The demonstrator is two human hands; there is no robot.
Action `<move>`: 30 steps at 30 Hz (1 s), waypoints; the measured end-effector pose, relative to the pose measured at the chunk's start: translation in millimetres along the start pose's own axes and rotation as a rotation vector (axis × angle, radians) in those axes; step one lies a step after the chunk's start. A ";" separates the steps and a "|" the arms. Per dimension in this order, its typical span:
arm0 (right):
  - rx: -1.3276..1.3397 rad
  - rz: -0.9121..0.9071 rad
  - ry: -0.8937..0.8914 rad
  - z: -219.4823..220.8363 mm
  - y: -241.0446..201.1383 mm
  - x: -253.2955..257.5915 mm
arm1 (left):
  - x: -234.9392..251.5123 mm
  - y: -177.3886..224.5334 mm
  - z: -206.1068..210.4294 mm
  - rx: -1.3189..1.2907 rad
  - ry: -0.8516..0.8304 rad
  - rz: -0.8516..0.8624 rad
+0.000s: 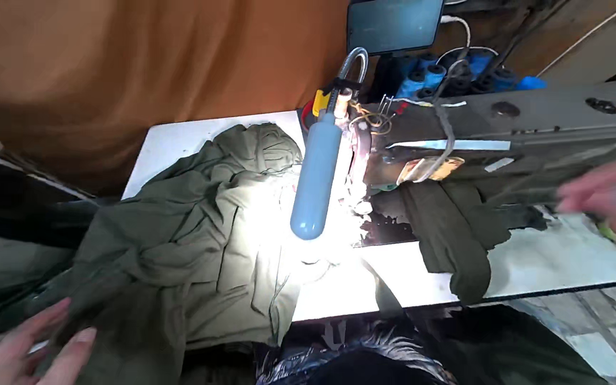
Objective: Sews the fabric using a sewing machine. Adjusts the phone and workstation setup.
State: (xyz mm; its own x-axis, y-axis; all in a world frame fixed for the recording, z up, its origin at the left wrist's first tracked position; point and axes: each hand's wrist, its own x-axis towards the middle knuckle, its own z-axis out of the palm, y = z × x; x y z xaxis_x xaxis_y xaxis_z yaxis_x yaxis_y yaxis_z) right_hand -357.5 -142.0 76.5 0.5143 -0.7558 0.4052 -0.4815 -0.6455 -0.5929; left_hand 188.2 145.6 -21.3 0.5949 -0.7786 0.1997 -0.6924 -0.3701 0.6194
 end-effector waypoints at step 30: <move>-0.142 -0.259 -0.069 254.5 -32.3 -86.8 | 101.6 178.8 66.7 0.540 -0.266 0.667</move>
State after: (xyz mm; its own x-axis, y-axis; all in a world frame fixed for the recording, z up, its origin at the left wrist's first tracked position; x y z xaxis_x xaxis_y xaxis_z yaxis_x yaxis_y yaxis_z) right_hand -206.0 -27.6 -116.6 0.6774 -0.5582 0.4790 -0.4203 -0.8282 -0.3708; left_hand 97.6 -33.5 59.1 -0.0679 -0.9838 0.1661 -0.9977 0.0660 -0.0169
